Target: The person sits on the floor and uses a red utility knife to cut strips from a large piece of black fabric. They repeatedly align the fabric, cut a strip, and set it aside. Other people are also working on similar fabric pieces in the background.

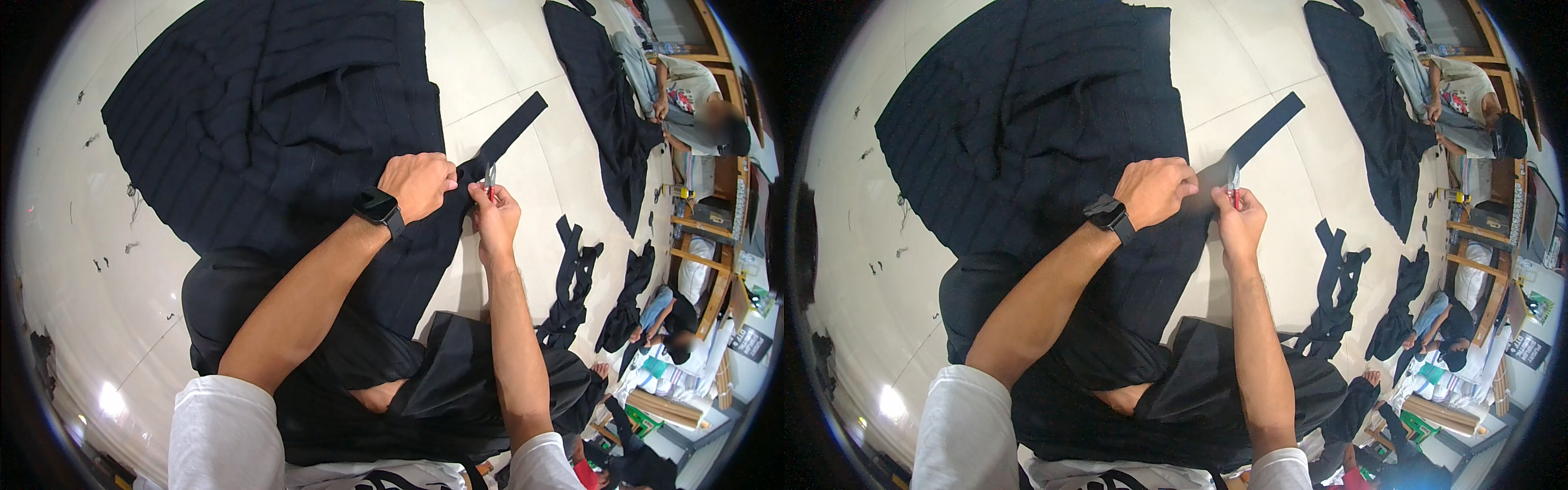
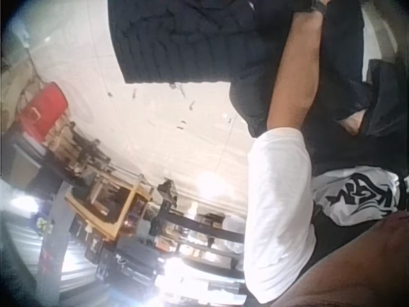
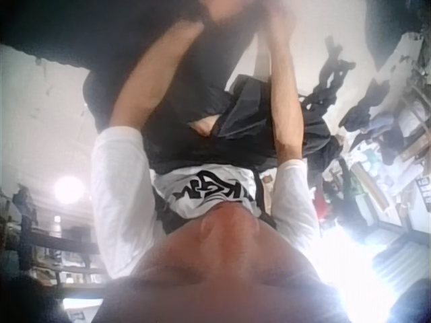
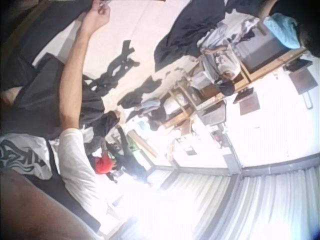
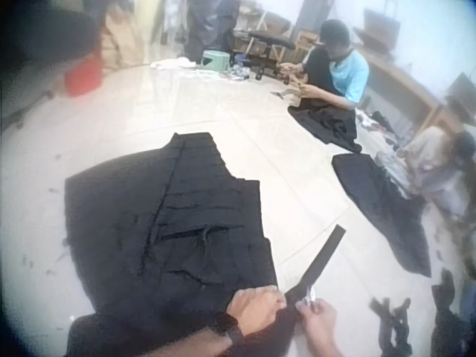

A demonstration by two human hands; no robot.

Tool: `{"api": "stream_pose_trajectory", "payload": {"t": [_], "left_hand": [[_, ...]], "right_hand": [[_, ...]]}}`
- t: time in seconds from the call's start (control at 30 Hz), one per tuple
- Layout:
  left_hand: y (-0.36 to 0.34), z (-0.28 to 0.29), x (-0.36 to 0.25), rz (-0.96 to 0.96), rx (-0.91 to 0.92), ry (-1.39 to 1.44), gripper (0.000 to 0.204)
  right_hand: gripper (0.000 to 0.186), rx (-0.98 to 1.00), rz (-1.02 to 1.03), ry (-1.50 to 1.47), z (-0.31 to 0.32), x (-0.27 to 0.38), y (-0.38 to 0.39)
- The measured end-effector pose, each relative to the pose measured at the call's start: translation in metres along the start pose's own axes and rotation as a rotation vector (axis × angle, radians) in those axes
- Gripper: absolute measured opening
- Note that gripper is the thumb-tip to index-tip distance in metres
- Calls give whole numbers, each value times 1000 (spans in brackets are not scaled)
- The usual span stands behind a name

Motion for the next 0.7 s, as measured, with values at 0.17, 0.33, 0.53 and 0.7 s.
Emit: {"api": "stream_pose_trajectory", "payload": {"t": [0.17, 0.33, 0.53, 0.7], "left_hand": [[-2, 0, 3, 25, -14, 26, 16], [-3, 2, 4, 35, -1, 64, 16], [-3, 5, 2, 48, 24, 90, 14], [-4, 7, 4, 68, 42, 98, 15]], "right_hand": [[13, 5, 13, 32, 0, -4, -3], [22, 26, 42, 185, 3, -5, -4], [50, 15, 164, 478, 28, 29, 6], [31, 119, 457, 821, 28, 49, 34]]}}
Point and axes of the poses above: each hand's wrist, its own y-axis away from the middle knuckle, its own z-axis out of the back of the hand, x = y × z, the point moved 2 cm from there along -y, towards the middle knuckle, and after that the axes turned 10 degrees about x, right-handed, at the moved point
